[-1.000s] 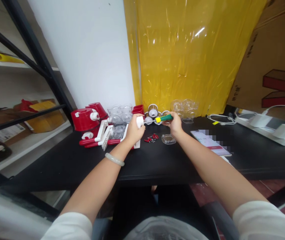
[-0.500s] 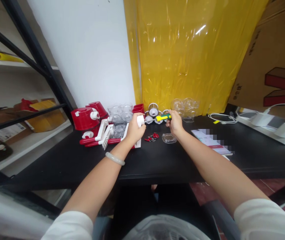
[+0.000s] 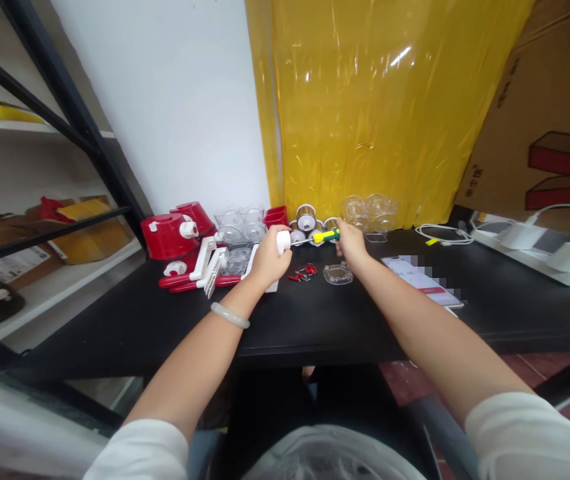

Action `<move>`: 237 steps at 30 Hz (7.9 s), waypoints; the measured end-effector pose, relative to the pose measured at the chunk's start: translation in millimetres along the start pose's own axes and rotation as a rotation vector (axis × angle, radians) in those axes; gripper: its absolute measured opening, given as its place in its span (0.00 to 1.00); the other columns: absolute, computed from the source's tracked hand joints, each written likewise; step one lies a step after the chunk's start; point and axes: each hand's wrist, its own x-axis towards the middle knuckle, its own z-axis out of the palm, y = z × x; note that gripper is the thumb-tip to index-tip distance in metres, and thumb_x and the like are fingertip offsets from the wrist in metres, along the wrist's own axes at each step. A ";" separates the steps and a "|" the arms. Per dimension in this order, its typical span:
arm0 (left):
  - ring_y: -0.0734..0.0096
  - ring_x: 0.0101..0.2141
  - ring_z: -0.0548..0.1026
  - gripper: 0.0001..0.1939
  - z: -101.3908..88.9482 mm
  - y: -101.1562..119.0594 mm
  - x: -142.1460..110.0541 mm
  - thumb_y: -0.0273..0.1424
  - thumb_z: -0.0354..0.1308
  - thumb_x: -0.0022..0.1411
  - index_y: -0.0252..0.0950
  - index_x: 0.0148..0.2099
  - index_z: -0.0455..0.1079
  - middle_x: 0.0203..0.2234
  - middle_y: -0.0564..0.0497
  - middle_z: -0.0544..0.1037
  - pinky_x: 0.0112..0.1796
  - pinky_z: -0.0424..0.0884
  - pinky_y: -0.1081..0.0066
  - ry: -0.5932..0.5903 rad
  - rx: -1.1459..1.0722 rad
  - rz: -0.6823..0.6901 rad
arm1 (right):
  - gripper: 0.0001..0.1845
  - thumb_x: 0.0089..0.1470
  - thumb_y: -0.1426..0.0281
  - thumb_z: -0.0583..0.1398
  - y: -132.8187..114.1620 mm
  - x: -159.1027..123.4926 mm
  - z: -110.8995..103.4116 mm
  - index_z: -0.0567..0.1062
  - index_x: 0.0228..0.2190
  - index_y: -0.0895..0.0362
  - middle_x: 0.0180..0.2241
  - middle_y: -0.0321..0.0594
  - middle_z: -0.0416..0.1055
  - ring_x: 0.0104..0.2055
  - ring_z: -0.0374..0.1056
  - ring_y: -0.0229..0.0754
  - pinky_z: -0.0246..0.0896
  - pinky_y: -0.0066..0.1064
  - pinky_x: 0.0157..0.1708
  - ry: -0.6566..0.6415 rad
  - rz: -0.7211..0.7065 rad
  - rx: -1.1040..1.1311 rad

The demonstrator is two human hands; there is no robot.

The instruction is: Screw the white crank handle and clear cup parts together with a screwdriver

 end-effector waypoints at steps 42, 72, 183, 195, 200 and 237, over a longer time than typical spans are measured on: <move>0.62 0.38 0.77 0.26 6.6 -6.1 4.9 0.19 0.57 0.51 0.41 0.52 0.66 0.40 0.50 0.77 0.43 0.75 0.62 0.007 -0.050 -0.069 | 0.22 0.58 0.47 0.55 3.4 -2.6 -12.2 0.70 0.31 0.54 0.16 0.29 0.59 0.16 0.58 0.34 0.59 0.28 0.20 -0.124 -0.028 0.157; 0.63 0.36 0.77 0.25 6.1 -8.9 5.7 0.19 0.56 0.51 0.41 0.52 0.65 0.39 0.51 0.77 0.39 0.76 0.62 -0.026 -0.039 -0.055 | 0.07 0.55 0.64 0.54 1.8 -2.6 -12.5 0.69 0.32 0.53 0.17 0.29 0.63 0.16 0.59 0.34 0.58 0.26 0.19 -0.121 -0.031 0.154; 0.65 0.38 0.79 0.26 4.4 0.5 3.6 0.17 0.55 0.53 0.39 0.54 0.64 0.39 0.51 0.79 0.44 0.76 0.63 0.078 -0.169 0.081 | 0.18 0.54 0.51 0.60 4.2 -5.6 -9.8 0.66 0.31 0.52 0.19 0.28 0.60 0.16 0.56 0.33 0.52 0.26 0.16 -0.067 -0.212 0.155; 0.65 0.38 0.79 0.26 3.6 2.3 4.0 0.16 0.55 0.51 0.39 0.52 0.65 0.39 0.51 0.79 0.44 0.76 0.63 0.078 -0.154 0.070 | 0.15 0.56 0.55 0.52 6.8 -3.8 -10.1 0.69 0.34 0.53 0.26 0.34 0.67 0.20 0.63 0.36 0.64 0.32 0.22 -0.114 -0.169 0.185; 0.64 0.39 0.79 0.26 3.9 1.6 3.5 0.16 0.55 0.52 0.39 0.53 0.65 0.38 0.51 0.79 0.45 0.76 0.62 0.072 -0.151 0.070 | 0.14 0.54 0.56 0.54 7.1 -1.5 -11.2 0.69 0.33 0.53 0.28 0.34 0.67 0.20 0.62 0.35 0.61 0.31 0.19 -0.104 -0.217 0.162; 0.66 0.37 0.80 0.27 4.0 -0.4 4.8 0.16 0.55 0.52 0.40 0.53 0.64 0.38 0.51 0.78 0.45 0.78 0.61 0.080 -0.205 0.045 | 0.29 0.51 0.38 0.58 9.1 -5.1 -13.0 0.66 0.31 0.51 0.17 0.28 0.54 0.18 0.58 0.37 0.60 0.32 0.20 -0.098 -0.280 0.061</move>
